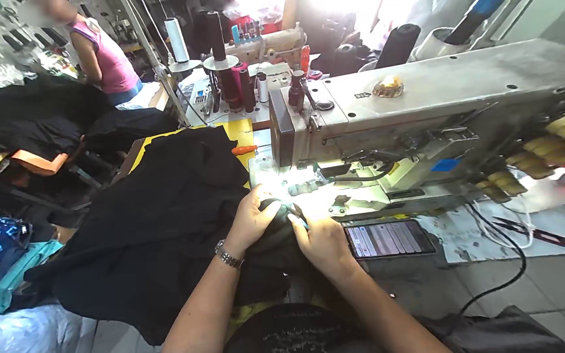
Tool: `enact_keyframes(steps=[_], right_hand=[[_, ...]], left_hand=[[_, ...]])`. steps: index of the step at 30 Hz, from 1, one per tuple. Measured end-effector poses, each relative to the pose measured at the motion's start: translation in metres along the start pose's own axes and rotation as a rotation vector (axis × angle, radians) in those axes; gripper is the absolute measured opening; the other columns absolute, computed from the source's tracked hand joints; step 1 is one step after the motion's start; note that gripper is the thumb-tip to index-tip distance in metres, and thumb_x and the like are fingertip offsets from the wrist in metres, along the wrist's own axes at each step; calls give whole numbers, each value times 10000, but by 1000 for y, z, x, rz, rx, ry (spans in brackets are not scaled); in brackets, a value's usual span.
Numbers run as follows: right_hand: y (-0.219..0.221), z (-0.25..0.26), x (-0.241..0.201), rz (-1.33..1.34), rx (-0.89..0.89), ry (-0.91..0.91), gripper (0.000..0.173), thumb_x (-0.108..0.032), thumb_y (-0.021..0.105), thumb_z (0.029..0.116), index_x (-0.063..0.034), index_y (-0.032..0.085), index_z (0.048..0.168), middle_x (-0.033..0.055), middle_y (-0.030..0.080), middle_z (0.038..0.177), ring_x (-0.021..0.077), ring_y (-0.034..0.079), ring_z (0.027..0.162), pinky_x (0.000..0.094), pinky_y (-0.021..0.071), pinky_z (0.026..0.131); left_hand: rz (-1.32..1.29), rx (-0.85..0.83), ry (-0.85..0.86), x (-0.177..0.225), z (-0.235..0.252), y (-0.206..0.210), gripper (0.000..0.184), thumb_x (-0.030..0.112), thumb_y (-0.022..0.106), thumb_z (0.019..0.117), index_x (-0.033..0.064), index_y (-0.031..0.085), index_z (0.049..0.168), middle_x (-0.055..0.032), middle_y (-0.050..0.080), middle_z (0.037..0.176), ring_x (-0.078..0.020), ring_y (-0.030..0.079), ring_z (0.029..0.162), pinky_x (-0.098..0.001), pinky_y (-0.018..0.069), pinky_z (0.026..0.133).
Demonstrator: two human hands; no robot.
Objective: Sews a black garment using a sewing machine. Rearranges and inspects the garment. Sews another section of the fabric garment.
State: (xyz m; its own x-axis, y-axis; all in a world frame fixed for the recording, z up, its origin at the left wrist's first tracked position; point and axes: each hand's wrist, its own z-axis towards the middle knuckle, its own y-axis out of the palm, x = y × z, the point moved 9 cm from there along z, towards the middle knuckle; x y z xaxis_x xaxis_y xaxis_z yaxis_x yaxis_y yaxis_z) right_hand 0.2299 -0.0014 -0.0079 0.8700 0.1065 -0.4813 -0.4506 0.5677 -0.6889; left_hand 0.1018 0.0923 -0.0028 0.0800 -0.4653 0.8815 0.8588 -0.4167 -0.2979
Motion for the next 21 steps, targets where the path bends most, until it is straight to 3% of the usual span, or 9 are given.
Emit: enact_keyframes(steps=[21], right_hand=[[2,0,-1,-48,-19,17,326,-281,544,983,-66,759,1099,106,744,930,253,735,745,428,590,598]], left_hand=[[-51,14,-13,-1,-1,-1,135,49,635,946,16,648,1076,-69,713,975,-147,691,944,-341,583,881]])
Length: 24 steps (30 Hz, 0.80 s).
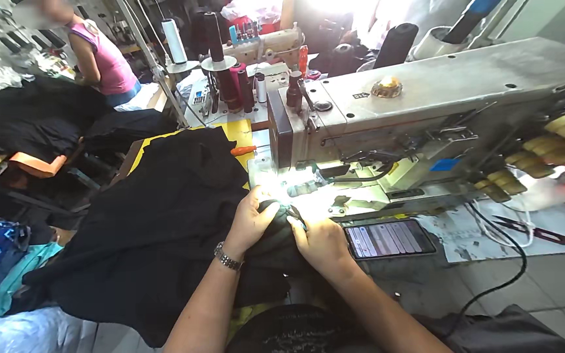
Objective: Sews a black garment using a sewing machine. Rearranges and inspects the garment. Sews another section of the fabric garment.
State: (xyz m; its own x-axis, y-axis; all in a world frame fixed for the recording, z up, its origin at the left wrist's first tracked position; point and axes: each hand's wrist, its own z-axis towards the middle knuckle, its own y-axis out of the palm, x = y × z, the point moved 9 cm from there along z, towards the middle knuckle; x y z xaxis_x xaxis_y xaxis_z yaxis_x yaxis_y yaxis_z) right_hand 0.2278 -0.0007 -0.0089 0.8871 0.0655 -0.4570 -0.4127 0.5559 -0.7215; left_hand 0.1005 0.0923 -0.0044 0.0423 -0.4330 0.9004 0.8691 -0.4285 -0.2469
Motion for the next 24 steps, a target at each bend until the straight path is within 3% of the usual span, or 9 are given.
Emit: enact_keyframes(steps=[5,10,14,24], right_hand=[[-1,0,-2,6,37,21,317,-283,550,982,-68,762,1076,105,739,910,249,731,724,424,591,592],[1,0,-2,15,47,23,323,-289,540,990,-70,759,1084,105,738,925,242,726,718,411,586,587],[2,1,1,58,52,22,339,-280,528,1001,-63,750,1137,108,745,988,229,737,779,398,599,631],[2,-1,-3,52,33,3,334,-291,543,989,-67,763,1101,106,745,946,237,733,753,410,597,617]], left_hand=[[-10,-5,-3,0,0,0,144,52,644,942,12,644,1081,-76,716,981,-155,694,952,-343,582,892],[7,-9,-37,-2,0,0,238,87,744,879,30,646,1088,-52,720,970,-135,697,935,-325,586,881],[38,0,-45,-3,-1,0,249,80,735,867,27,644,1092,-49,721,977,-127,695,948,-320,582,892],[52,13,-24,-2,-1,-1,250,92,743,859,34,646,1082,-40,719,965,-122,692,945,-319,581,886]])
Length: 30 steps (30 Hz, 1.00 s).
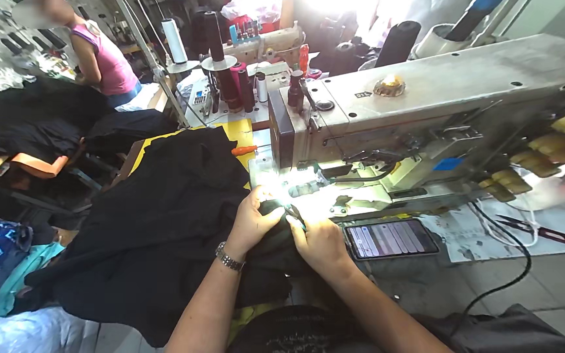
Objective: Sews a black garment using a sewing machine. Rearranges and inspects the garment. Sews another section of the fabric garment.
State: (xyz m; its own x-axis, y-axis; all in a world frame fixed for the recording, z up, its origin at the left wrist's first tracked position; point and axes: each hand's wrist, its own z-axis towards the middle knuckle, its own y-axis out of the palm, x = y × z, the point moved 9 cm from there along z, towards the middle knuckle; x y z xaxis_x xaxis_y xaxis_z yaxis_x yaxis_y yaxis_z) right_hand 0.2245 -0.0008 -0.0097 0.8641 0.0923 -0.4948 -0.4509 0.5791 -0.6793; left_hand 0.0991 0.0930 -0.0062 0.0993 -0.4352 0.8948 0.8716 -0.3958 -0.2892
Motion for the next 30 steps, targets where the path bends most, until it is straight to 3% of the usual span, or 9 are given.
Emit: enact_keyframes(steps=[12,30], right_hand=[[0,1,-2,-37,-17,12,327,-285,550,983,-57,761,1086,118,738,915,260,731,728,430,590,593],[4,-2,0,30,87,-5,328,-273,537,1014,-42,748,1114,117,741,968,233,739,822,381,609,670]], left_hand=[[-12,-9,-29,-2,-1,0,247,90,739,860,36,644,1082,-43,718,954,-117,695,930,-307,585,862],[-27,0,-12,0,0,1,245,102,756,865,35,640,1070,-41,719,929,-125,697,897,-315,587,850]])
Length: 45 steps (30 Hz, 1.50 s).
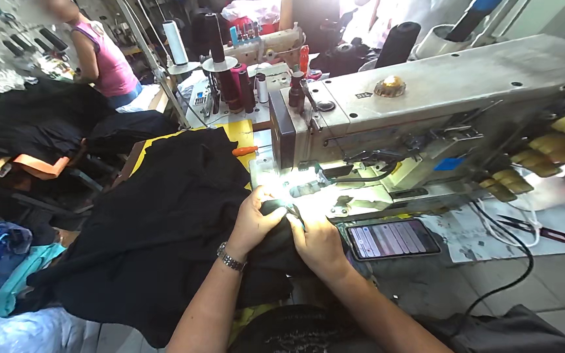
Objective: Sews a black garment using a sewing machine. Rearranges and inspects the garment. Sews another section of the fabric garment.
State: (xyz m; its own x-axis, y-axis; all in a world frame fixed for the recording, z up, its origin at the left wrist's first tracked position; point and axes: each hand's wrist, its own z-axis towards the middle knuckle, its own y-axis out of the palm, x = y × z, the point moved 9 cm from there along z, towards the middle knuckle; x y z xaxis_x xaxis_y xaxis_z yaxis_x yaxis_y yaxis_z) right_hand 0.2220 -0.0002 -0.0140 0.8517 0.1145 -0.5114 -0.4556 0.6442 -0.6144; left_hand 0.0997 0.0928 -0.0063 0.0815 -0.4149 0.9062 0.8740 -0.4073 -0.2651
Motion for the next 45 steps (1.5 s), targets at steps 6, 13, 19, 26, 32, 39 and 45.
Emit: enact_keyframes(steps=[6,13,19,26,32,39,45], right_hand=[[1,1,-1,-35,-4,-8,324,-278,533,1011,-59,754,1105,111,739,942,237,734,786,388,601,637],[-2,1,2,56,38,2,311,-255,558,1011,-30,739,1128,128,740,1021,220,740,852,364,612,698],[-2,2,5,64,-10,8,322,-262,540,1014,-50,740,1152,110,742,1054,206,741,882,362,613,718],[0,3,9,74,-50,16,345,-283,542,1005,-60,745,1171,118,746,1086,226,742,934,389,614,759],[-16,8,20,196,44,35,337,-284,618,966,-23,741,1140,136,743,1079,206,723,944,353,600,801],[-14,15,25,279,-83,65,319,-329,630,929,-51,757,1020,48,705,831,92,620,700,279,529,644],[-16,19,17,264,-231,67,289,-304,578,947,-67,743,947,20,639,704,105,588,630,306,491,583]], left_hand=[[-3,3,15,1,1,0,229,89,748,871,34,643,1067,-45,722,928,-130,702,901,-318,591,853],[-49,32,12,2,2,0,125,62,691,924,23,644,1033,-57,715,891,-139,697,859,-320,590,826],[-4,2,53,3,3,1,100,29,606,962,15,667,1041,-59,717,962,-128,689,941,-317,576,884],[67,-3,45,4,3,3,103,75,628,953,50,727,965,-11,725,918,-62,681,887,-275,567,831],[83,7,97,10,3,4,87,113,745,900,58,719,963,-6,725,951,-71,681,938,-281,568,885],[32,-121,102,16,1,3,135,82,693,926,-10,704,1024,-57,720,1018,-74,676,977,-273,559,916],[403,-91,165,35,-1,8,183,127,670,951,8,688,1089,-80,721,1015,-133,691,981,-329,571,914]])
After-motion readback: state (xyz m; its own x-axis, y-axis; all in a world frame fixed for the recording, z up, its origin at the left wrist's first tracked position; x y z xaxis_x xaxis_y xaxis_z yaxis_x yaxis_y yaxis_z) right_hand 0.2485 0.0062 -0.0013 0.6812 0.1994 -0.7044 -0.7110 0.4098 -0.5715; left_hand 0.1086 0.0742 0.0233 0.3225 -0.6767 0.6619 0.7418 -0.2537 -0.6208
